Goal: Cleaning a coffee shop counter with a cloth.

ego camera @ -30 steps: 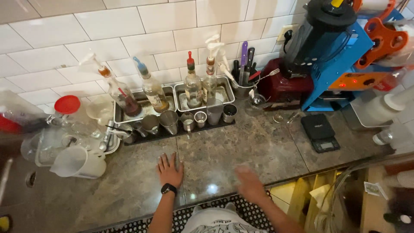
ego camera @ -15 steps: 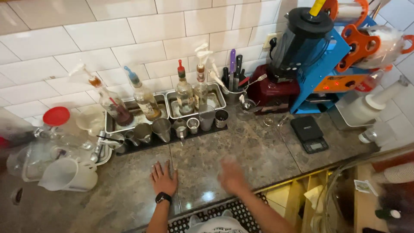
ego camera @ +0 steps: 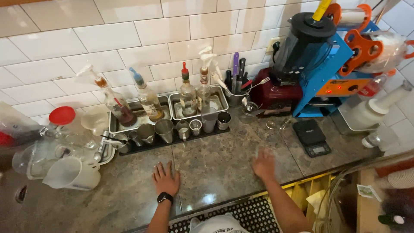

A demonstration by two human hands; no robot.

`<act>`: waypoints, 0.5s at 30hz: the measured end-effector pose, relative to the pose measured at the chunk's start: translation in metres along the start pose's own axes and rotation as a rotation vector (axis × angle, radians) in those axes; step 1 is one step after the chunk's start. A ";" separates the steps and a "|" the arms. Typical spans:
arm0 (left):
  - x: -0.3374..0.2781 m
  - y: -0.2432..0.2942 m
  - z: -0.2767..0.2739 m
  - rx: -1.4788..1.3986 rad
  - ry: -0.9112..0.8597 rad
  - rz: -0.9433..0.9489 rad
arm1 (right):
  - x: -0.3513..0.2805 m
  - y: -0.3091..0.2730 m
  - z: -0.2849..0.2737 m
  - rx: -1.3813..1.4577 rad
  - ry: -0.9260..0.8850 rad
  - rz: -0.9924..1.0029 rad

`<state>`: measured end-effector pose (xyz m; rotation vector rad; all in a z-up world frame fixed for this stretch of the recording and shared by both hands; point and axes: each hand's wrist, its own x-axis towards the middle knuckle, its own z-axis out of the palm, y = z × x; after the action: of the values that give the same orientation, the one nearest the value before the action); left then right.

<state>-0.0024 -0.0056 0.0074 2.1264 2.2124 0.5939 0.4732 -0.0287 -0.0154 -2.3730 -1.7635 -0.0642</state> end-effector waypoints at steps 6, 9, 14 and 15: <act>-0.002 0.000 -0.002 0.008 -0.004 0.003 | -0.062 -0.135 -0.090 0.018 -0.421 -0.235; -0.002 -0.001 -0.003 -0.029 0.006 0.015 | -0.112 -0.129 -0.081 0.139 -0.470 -0.514; -0.001 0.001 -0.005 -0.036 -0.026 -0.004 | -0.093 -0.048 -0.066 0.230 -0.265 -0.328; -0.001 0.002 -0.005 -0.054 -0.021 -0.013 | -0.080 -0.029 -0.069 0.225 -0.319 -0.146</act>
<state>-0.0019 -0.0083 0.0126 2.0812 2.1717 0.6200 0.4267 -0.1084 0.0440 -2.1847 -1.9576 0.4929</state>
